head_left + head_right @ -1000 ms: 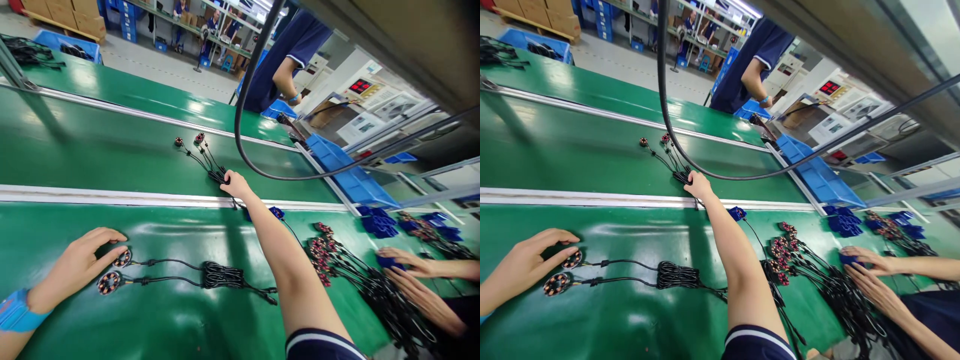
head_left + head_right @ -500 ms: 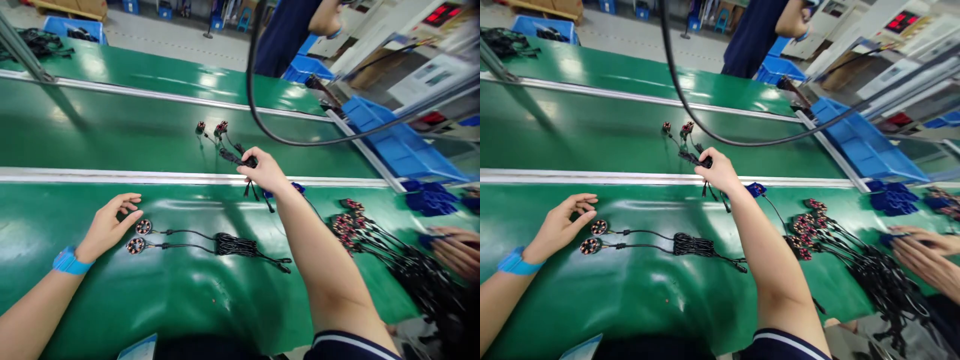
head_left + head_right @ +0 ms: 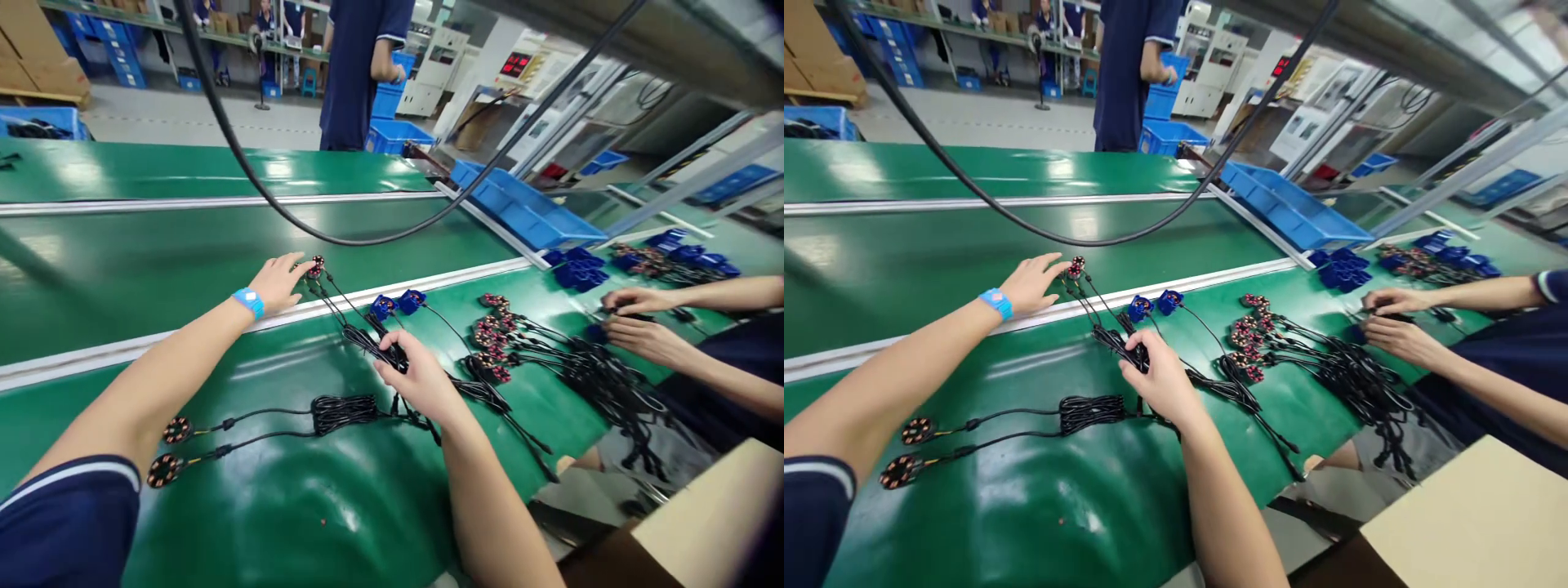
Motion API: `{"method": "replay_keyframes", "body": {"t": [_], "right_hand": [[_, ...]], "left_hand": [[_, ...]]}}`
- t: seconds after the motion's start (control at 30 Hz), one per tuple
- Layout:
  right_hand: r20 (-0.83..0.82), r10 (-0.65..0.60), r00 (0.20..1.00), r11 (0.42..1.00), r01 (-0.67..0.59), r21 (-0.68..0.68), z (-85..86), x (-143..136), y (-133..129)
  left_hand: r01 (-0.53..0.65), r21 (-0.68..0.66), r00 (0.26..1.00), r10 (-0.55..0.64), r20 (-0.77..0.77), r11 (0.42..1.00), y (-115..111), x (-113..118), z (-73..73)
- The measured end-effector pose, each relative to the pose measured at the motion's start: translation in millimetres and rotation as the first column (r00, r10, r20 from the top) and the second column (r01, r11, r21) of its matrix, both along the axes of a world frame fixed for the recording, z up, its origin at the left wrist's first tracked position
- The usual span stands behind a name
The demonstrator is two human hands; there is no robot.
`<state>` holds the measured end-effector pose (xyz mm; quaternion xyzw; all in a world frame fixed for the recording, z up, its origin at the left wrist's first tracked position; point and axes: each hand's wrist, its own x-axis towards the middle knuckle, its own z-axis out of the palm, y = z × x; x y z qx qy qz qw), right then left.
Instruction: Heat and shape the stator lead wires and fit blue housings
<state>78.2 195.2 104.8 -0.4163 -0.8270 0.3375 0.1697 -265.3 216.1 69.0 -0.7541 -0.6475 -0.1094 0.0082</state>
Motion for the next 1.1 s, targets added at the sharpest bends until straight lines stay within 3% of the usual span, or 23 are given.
{"method": "replay_keyframes", "body": {"t": [0.13,0.27,0.47,0.67,0.73,0.8,0.97,1.1], "right_hand": [[0.018,-0.067,0.998,0.997,0.068,-0.028,-8.8,10.0,3.3],[0.006,-0.089,0.996,0.994,0.089,-0.066,-9.7,18.4,11.2],[0.013,-0.093,0.996,0.990,0.094,-0.101,-5.9,23.8,10.1],[0.004,-0.102,0.995,0.990,0.102,-0.095,-11.0,42.0,23.4],[0.013,-0.098,0.995,0.992,0.099,-0.083,-13.1,49.0,30.1],[0.016,-0.065,0.998,0.996,0.066,-0.068,-14.7,51.7,33.7],[-0.015,0.176,0.984,0.984,-0.176,-0.027,-24.3,32.5,29.8],[0.008,0.379,0.925,0.925,-0.379,-0.006,-38.1,7.1,22.1]], "left_hand": [[0.086,-0.023,0.995,-0.087,-0.052,0.996,53.3,8.7,-10.9],[0.150,-0.055,0.985,-0.154,-0.076,0.987,83.6,6.5,-16.4],[0.258,-0.093,0.960,-0.266,-0.090,0.962,103.9,7.5,-12.0],[0.214,-0.177,0.960,-0.240,-0.143,0.961,115.3,19.6,-3.4],[0.161,-0.203,0.966,-0.197,-0.169,0.966,98.8,16.7,3.8],[0.093,-0.217,0.970,-0.138,-0.199,0.972,62.8,8.1,13.6],[-0.110,-0.223,0.957,0.042,-0.287,0.969,-82.8,-13.4,31.9],[-0.284,-0.234,0.925,0.201,-0.324,0.930,-183.3,-14.3,26.2]]}}
